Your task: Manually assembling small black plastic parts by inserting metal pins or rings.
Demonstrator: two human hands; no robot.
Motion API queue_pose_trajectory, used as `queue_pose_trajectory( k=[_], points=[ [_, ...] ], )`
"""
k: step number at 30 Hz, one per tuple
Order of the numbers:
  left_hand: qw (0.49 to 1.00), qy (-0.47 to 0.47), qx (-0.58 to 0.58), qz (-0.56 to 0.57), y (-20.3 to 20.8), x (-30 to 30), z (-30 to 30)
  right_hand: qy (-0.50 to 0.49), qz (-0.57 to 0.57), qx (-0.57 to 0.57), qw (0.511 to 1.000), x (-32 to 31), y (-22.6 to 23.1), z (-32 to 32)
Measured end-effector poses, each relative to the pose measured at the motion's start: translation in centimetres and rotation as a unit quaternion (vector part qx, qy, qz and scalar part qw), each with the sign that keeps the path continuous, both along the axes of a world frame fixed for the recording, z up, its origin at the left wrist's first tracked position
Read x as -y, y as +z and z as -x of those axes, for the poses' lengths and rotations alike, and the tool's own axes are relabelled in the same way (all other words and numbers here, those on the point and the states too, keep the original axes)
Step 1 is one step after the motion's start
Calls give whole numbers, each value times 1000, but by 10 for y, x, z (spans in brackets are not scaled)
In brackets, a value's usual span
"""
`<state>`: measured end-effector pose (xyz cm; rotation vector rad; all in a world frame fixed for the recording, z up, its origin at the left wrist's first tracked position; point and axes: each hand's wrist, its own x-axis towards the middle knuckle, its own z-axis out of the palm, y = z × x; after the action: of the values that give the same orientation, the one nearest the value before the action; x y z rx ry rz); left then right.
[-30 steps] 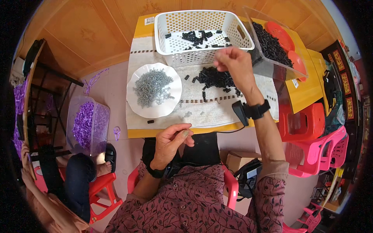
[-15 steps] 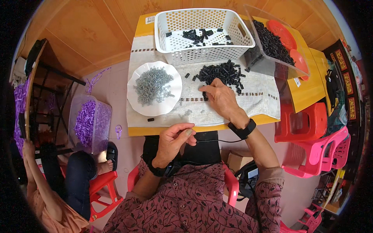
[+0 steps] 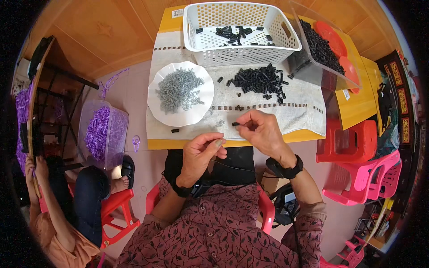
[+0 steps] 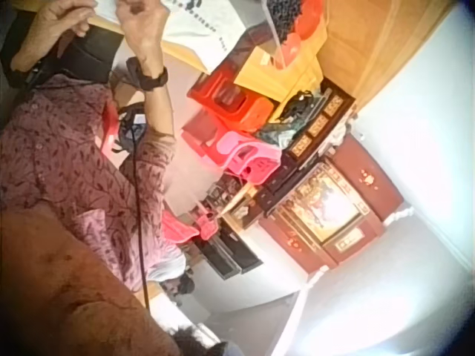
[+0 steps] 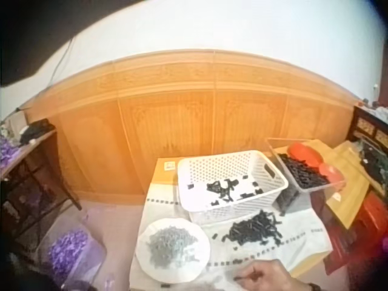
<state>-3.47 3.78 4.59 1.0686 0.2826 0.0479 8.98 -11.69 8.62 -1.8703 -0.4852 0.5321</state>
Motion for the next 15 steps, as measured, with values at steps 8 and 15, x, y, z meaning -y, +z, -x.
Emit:
queue_pose_trajectory(
  k=[8, 15],
  points=[
    [998, 24, 51, 0, -10, 6, -2, 39, 7, -15, 999, -3, 6, 32],
    [995, 47, 82, -18, -6, 1, 1, 60, -3, 87, 994, -16, 5, 36]
  ],
)
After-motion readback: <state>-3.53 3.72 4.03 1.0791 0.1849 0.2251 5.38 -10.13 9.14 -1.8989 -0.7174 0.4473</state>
